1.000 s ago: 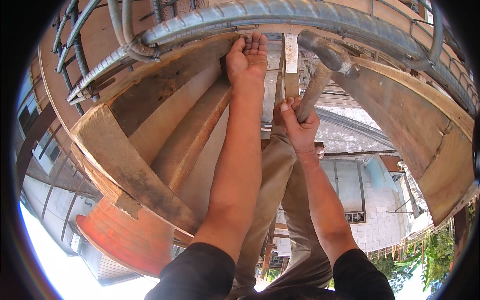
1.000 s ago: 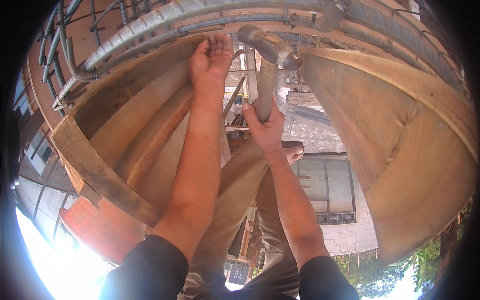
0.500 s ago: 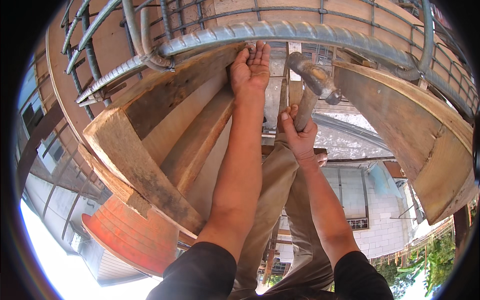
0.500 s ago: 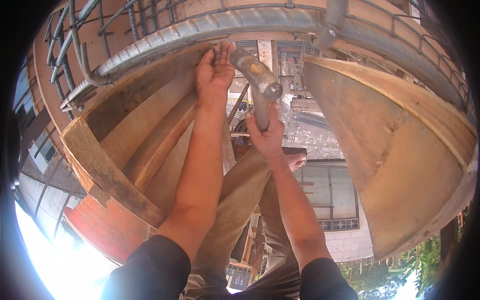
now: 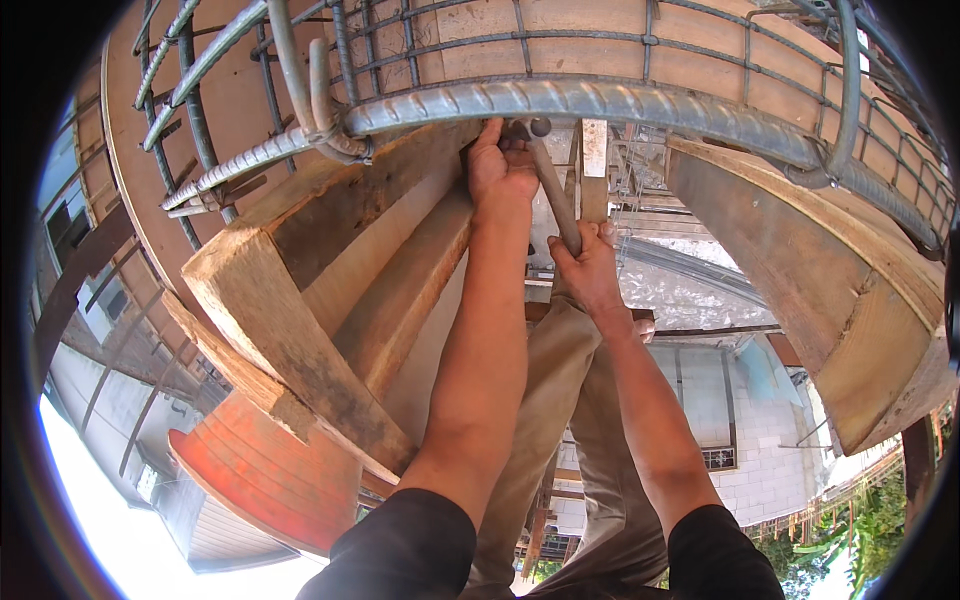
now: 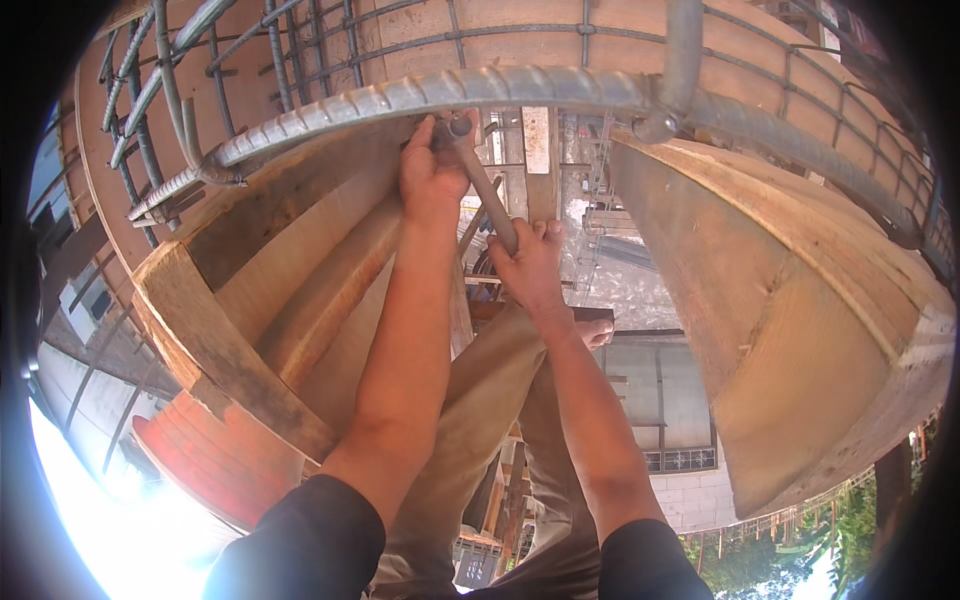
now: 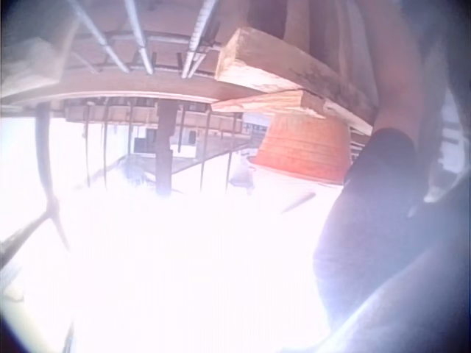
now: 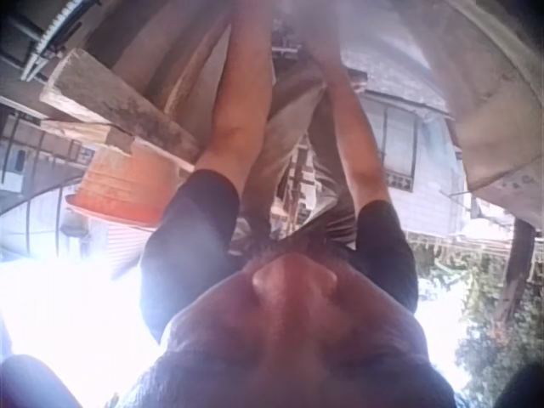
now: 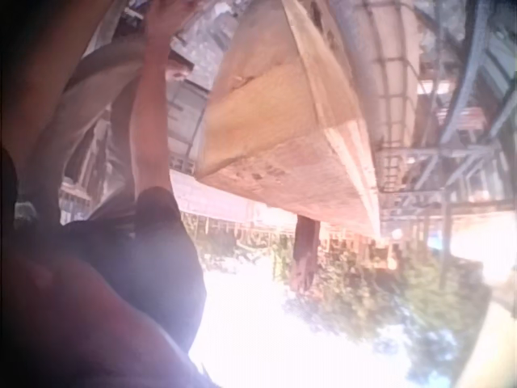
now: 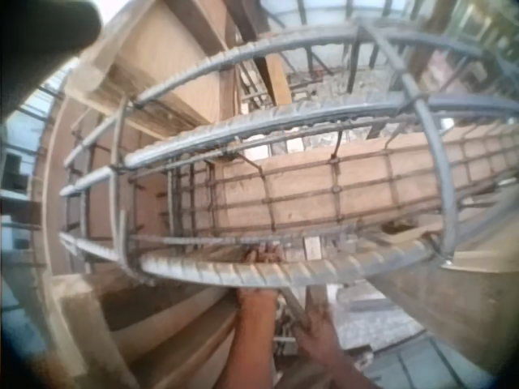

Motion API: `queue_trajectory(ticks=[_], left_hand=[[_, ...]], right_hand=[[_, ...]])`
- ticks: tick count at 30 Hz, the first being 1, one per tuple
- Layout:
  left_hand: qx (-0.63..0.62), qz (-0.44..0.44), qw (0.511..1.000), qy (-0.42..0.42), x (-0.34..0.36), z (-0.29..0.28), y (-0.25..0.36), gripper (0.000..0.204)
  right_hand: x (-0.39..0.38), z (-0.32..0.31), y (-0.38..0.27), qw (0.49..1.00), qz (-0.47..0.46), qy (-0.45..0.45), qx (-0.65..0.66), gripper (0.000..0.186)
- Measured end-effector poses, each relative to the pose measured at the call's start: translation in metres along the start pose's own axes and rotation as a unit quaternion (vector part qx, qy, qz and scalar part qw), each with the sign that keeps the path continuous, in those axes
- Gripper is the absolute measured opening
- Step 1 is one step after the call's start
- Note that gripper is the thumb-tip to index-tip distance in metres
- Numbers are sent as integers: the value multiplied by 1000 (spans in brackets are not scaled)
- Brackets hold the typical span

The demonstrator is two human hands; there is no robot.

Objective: The person nails wooden slats onto a structural framework. They take nails from a bucket, position the wood against the frame, and use a hammer to secure them.

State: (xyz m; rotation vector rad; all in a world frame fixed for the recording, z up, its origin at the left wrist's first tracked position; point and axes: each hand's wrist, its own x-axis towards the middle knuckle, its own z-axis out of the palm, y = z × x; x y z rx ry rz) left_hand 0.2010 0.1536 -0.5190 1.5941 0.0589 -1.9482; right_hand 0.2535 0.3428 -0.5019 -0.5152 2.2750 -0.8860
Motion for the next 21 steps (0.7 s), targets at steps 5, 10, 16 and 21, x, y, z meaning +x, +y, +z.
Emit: queue_trajectory(ticks=[5, 10, 16, 21], left_hand=[[-33, -20, 999, -36, 6, -8, 4, 14], [-36, -33, 999, -12, 6, -3, 2, 16], [-17, -8, 1000, -14, 4, -7, 4, 24], [-30, -35, 999, -30, 0, -1, 2, 24]], right_hand=[[-18, -1, -8, 934, 131, 43, 330, 16], [-2, 5, 0, 947, 94, 75, 297, 14], [-4, -8, -7, 956, 142, -27, 257, 17], [1, 2, -5, 951, 125, 38, 280, 16]])
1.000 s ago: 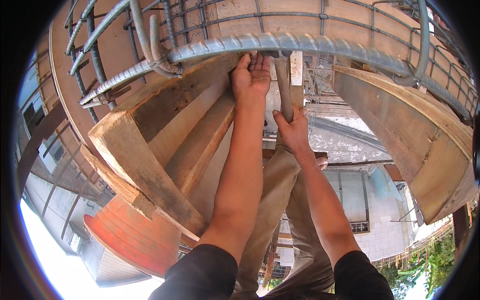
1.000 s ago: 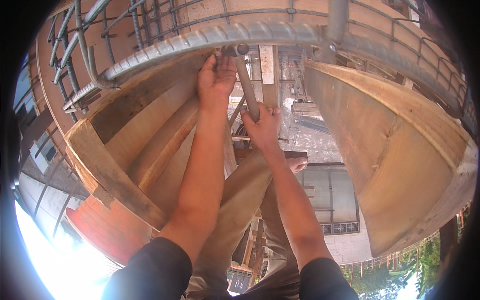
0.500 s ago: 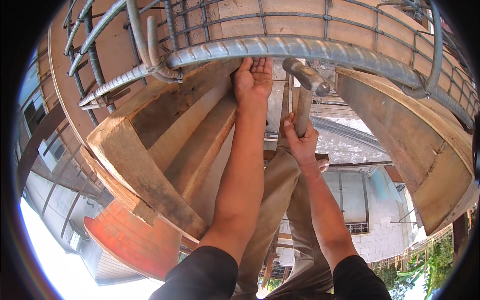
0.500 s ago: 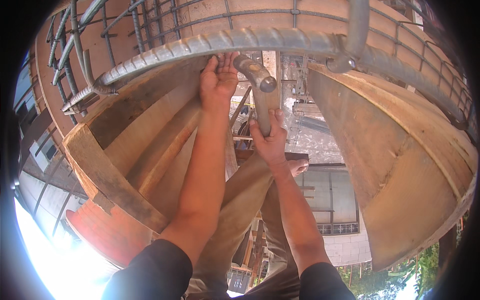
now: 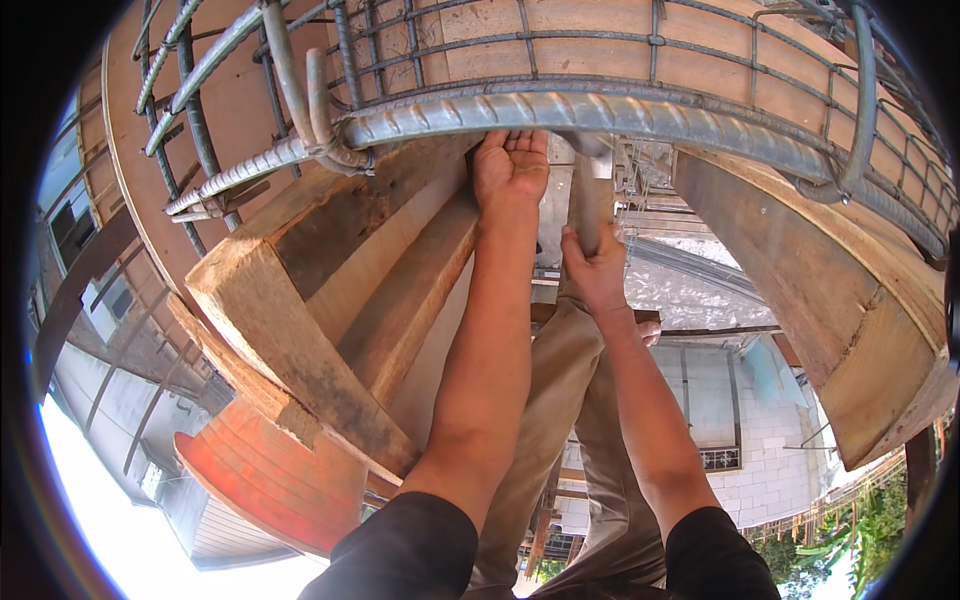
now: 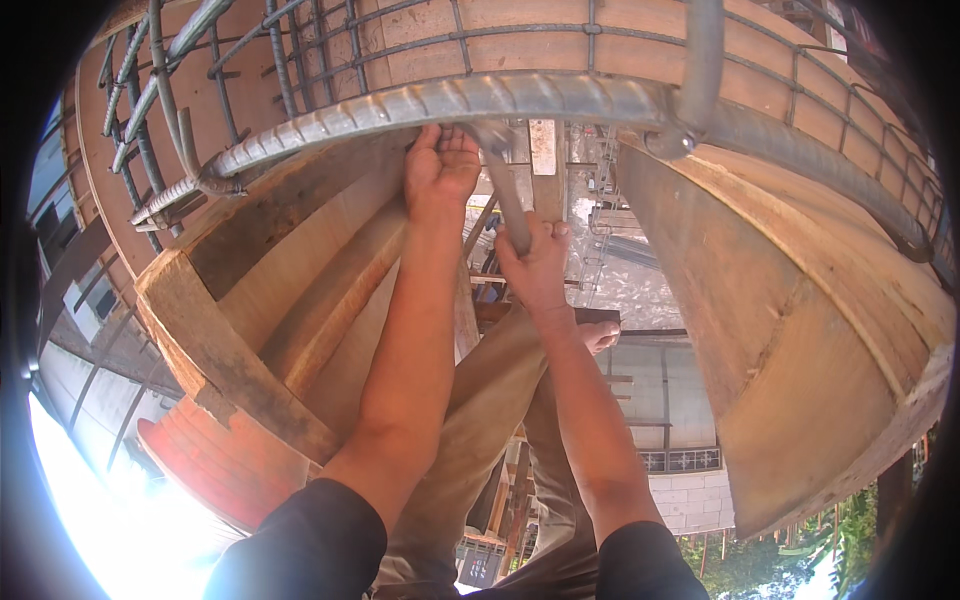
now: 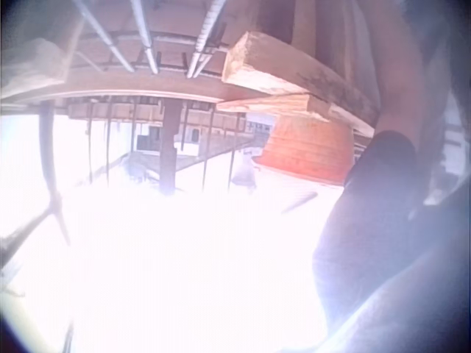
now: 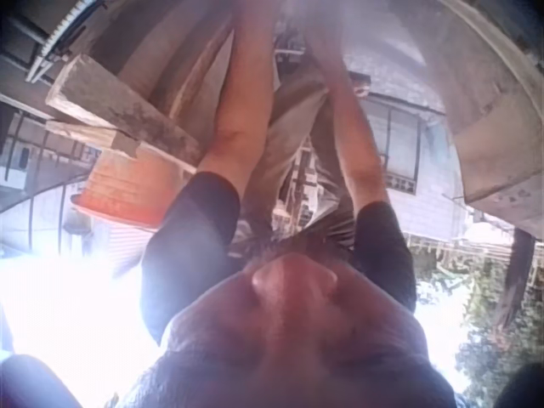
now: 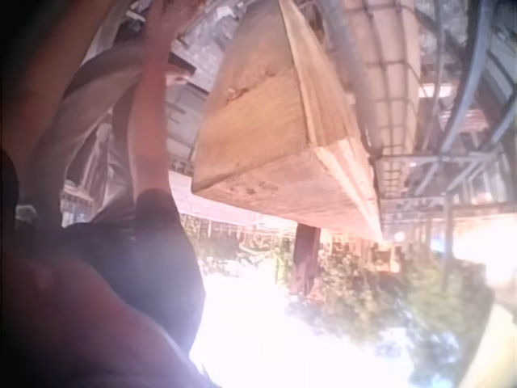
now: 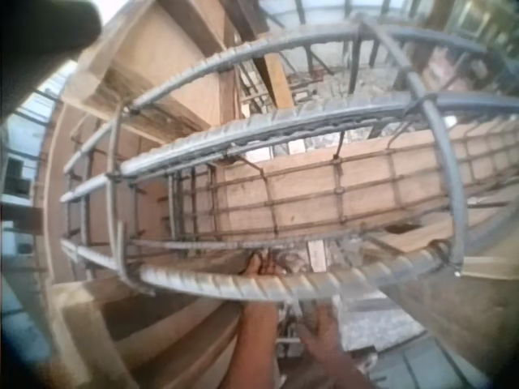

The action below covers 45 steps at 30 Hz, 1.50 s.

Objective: The person nails wooden slats onto a structural framework. They take nails from a bucket, position the wood against the frame, and use a hammer to secure them.

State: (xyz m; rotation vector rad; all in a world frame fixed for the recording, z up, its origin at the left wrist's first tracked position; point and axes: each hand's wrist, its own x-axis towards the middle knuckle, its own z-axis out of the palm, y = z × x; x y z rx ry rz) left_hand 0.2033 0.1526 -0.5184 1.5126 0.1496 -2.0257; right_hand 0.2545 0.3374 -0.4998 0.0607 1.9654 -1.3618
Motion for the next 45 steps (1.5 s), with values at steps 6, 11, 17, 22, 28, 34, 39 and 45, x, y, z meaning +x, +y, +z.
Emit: queue_trajectory(ticks=[6, 11, 17, 22, 28, 34, 39, 45], left_hand=[[18, 35, 999, 35, -1, -3, 4, 21], [24, 7, 997, 71, 0, 7, 0, 18], [26, 24, 999, -12, -5, -7, -6, 27], [452, 37, 891, -24, -54, -34, -6, 33], [898, 306, 286, -133, -144, 29, -6, 35], [904, 389, -92, -149, -172, 82, 36, 53], [939, 288, -145, -122, -183, 103, 35, 55], [913, 256, -282, -145, -170, 120, 48, 38]], right_hand=[[-11, -2, -14, 997, 50, -11, 61, 17], [10, -3, -1, 979, 55, -107, -163, 21], [-32, -5, 33, 1000, 24, -9, 13, 34], [-46, -18, 10, 981, 113, -38, 154, 57], [-57, -18, 34, 991, 96, -9, 89, 59], [-72, 0, 56, 992, -30, 91, -85, 42], [-65, 4, 2, 997, -49, 37, 57, 43], [-62, 15, 9, 987, -117, 105, -46, 35]])
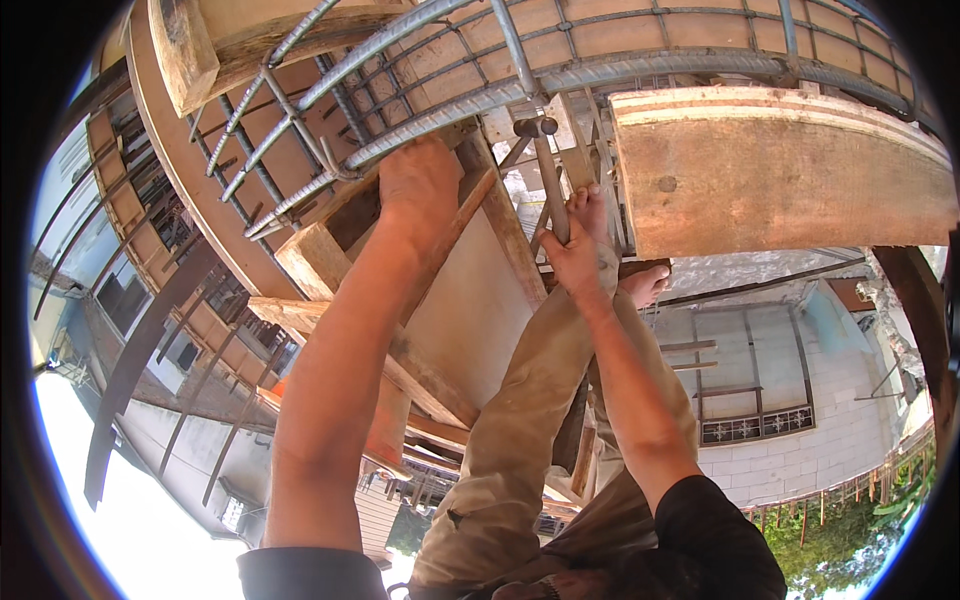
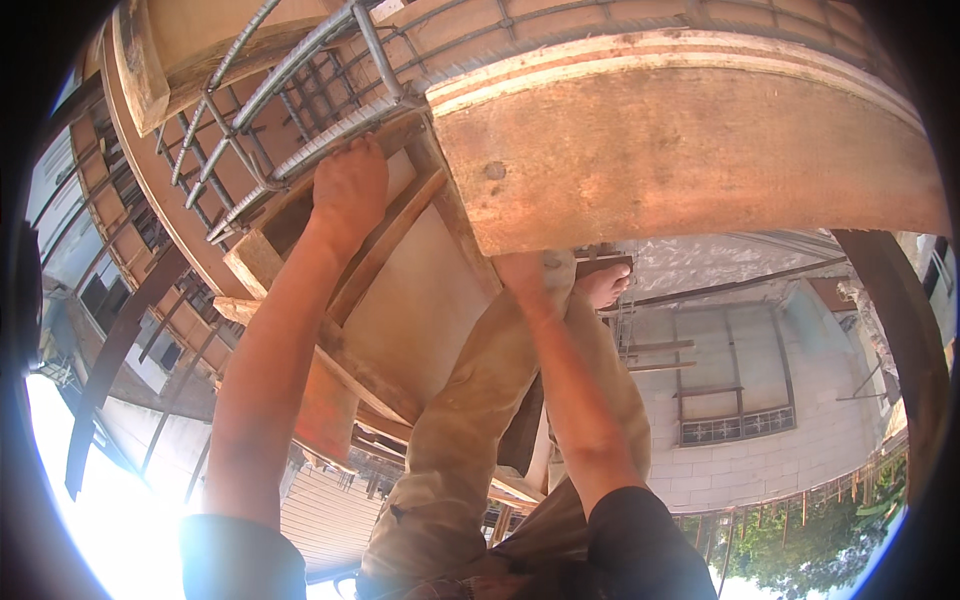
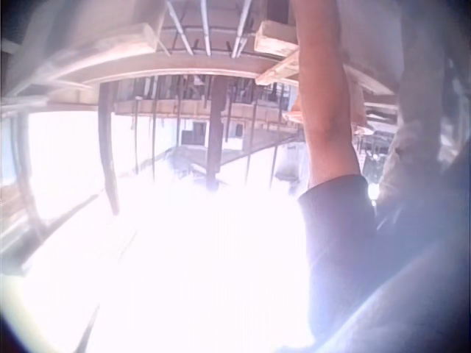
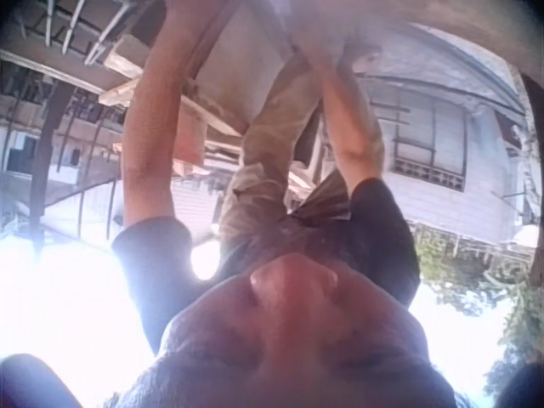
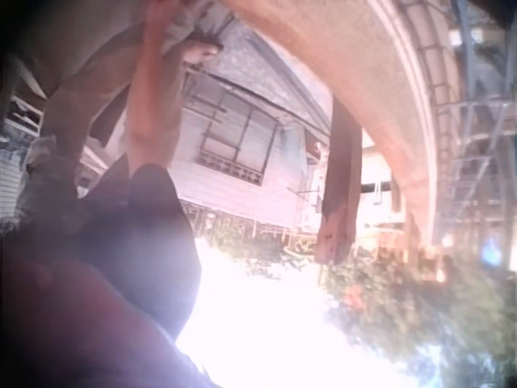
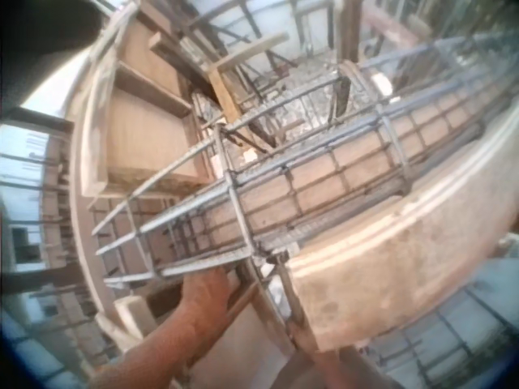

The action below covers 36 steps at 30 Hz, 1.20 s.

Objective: The person nails wooden slats onto a structural framework. They take nails from a bucket, position the wood against the frame, and use a hammer to secure them.

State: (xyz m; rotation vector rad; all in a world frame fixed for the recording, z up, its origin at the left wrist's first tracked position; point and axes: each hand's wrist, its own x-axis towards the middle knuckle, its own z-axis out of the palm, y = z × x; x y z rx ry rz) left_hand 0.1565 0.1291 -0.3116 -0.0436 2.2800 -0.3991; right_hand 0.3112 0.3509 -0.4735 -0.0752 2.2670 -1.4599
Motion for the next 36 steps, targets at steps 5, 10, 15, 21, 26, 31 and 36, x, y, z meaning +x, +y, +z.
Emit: queue_trajectory(ticks=[5, 10, 15, 21, 26, 31, 36], left_hand=[[-26, 21, 998, -56, 15, 9, -5, 32], [-59, -18, 998, 18, 16, 37, -11, 31], [-9, 28, 998, 61, 20, 49, -9, 30], [10, 39, 999, 22, 25, 53, -6, 23], [-36, 43, 992, 112, 30, 60, -6, 23], [-48, 37, 996, 66, 29, 45, -5, 21], [-91, 55, 991, 76, 30, 39, -7, 18]], right_hand=[[3, 2, 0, 992, 103, -39, 68, 29], [6, -5, -24, 957, 255, -104, 89, 43], [11, 4, -23, 946, 290, -126, 67, 49], [10, 34, 9, 994, 111, 7, -11, 24], [11, 32, 8, 992, 118, -40, 1, 21], [18, 25, -10, 997, 50, -7, 56, 21], [37, 38, 0, 984, 144, -31, 95, 24]])
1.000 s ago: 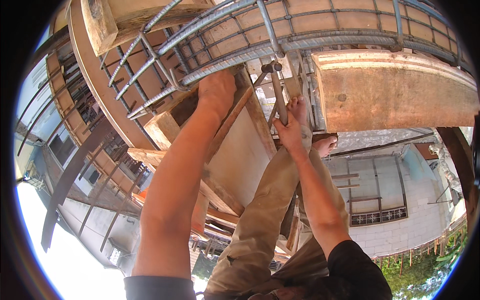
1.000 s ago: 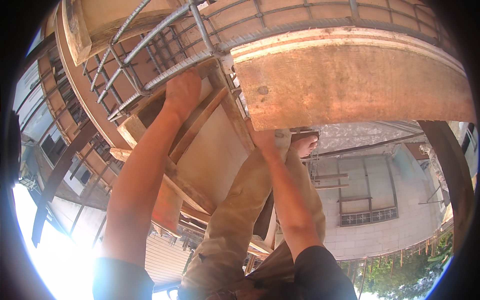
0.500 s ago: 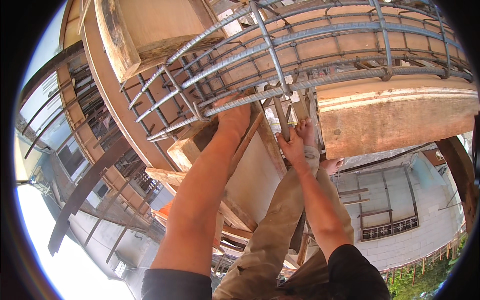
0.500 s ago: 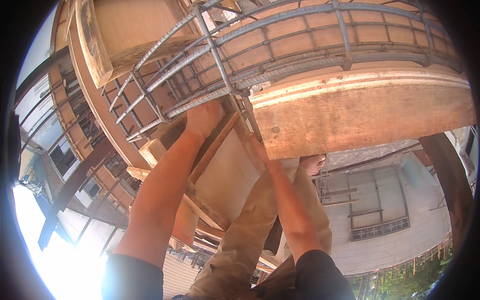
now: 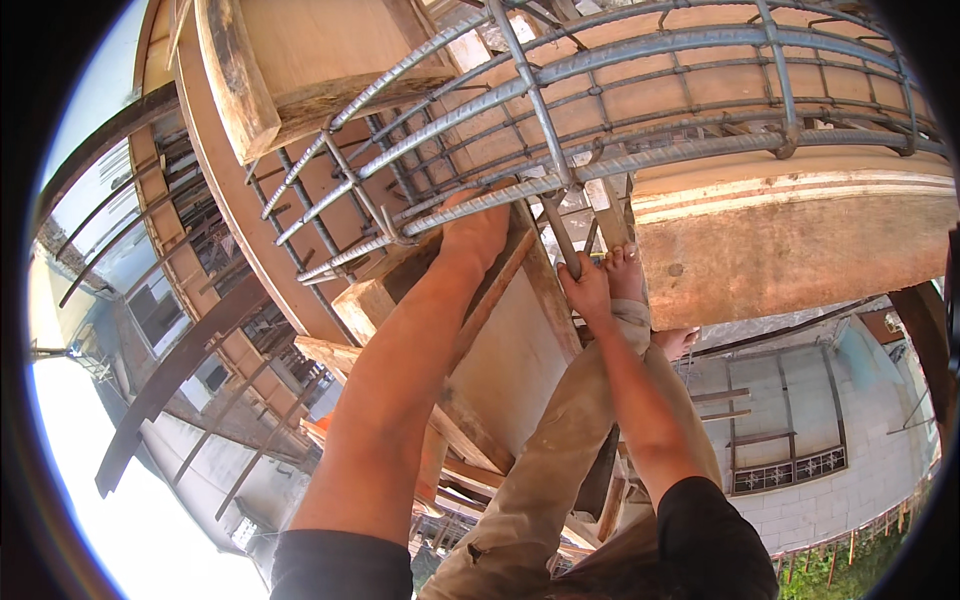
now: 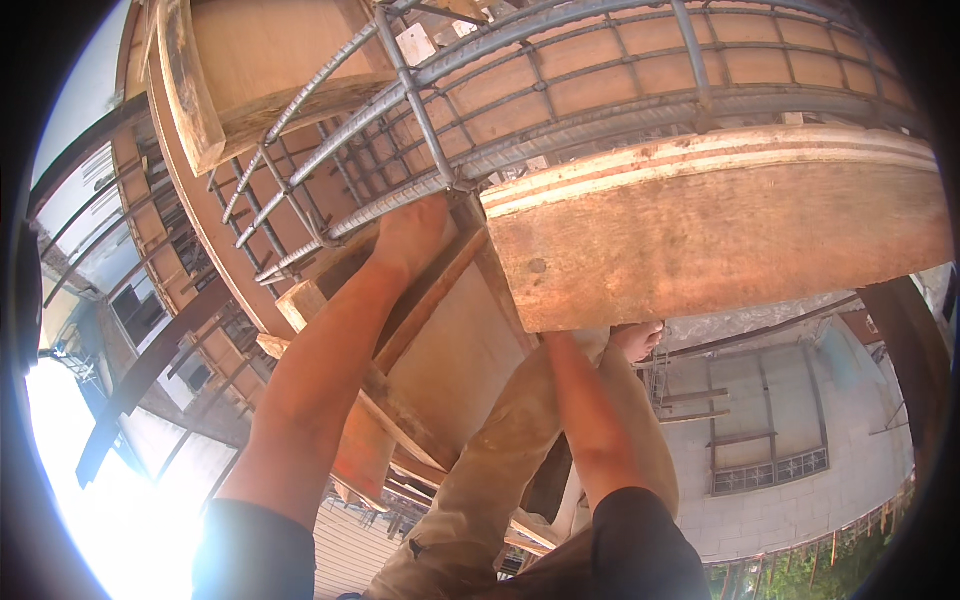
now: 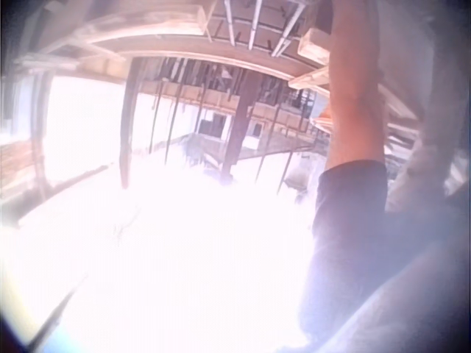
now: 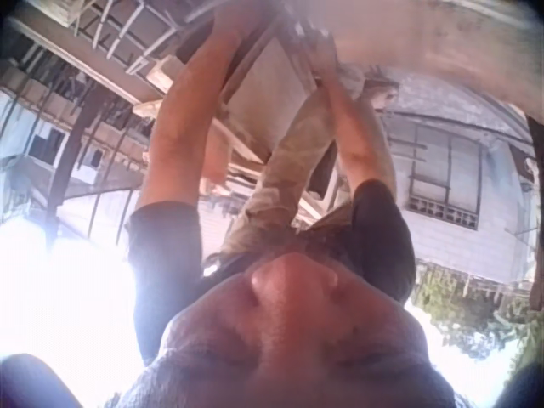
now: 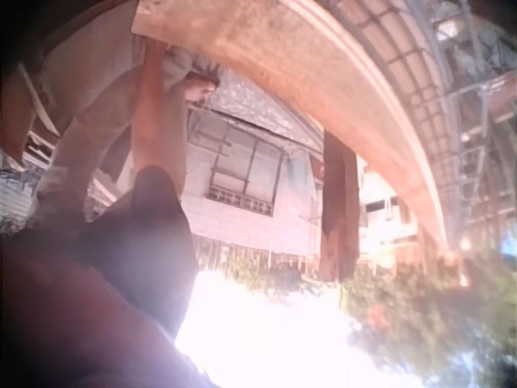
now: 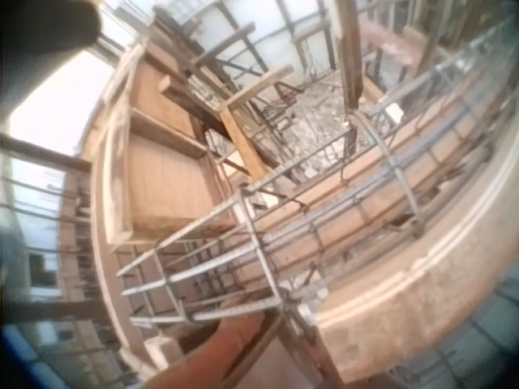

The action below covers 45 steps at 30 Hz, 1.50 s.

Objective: The person nails wooden slats onto a structural framework. They take nails from a bucket, position the wood against the frame, and use a hammer to secure them.

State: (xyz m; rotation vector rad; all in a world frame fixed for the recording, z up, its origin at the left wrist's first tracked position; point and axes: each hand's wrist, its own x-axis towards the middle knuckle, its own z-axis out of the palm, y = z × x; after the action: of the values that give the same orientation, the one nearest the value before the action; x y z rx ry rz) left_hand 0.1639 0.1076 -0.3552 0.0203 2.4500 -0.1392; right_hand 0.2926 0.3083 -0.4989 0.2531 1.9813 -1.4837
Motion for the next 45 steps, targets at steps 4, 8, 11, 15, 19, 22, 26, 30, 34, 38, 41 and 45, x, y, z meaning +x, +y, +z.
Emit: queue_trajectory(ticks=[4, 8, 11, 15, 19, 22, 26, 30, 34, 38, 41, 45], left_hand=[[26, -1, 999, -46, 2, 2, 1, 17], [43, -8, 996, -81, 0, -1, 0, 18], [24, 4, 995, -96, 2, 11, -6, 19], [-16, -5, 992, -125, 14, 7, -1, 20], [15, -16, 991, -130, 3, 16, -3, 20], [5, -10, 991, -131, 2, 14, -8, 19], [-5, 16, 997, -76, 14, -3, -1, 18], [28, -3, 997, -67, 0, 13, 3, 18], [5, 4, 997, -75, -2, 14, -6, 18], [13, 36, 998, -53, 12, 12, 5, 17], [27, 29, 998, -38, 8, 12, -4, 17], [23, 31, 996, -76, 15, 13, 3, 17]], right_hand=[[1, -6, 11, 992, 63, -85, -64, 27], [-10, -23, -2, 1000, -13, -13, -17, 26], [1, -4, -16, 927, 140, 267, 223, 22], [36, -15, 25, 988, 69, -118, -76, 26], [28, -27, -13, 991, 88, -82, -51, 26], [10, -39, -11, 977, -194, 33, -84, 21], [43, -23, 13, 987, 39, -116, -107, 17], [28, -33, 2, 997, 39, -46, -46, 22], [15, -34, -16, 939, -329, 75, -71, 24], [25, -21, 22, 989, 71, -106, -72, 21], [26, -26, -5, 995, -7, -76, -57, 19], [1, -24, 37, 996, -76, -39, -26, 17]])
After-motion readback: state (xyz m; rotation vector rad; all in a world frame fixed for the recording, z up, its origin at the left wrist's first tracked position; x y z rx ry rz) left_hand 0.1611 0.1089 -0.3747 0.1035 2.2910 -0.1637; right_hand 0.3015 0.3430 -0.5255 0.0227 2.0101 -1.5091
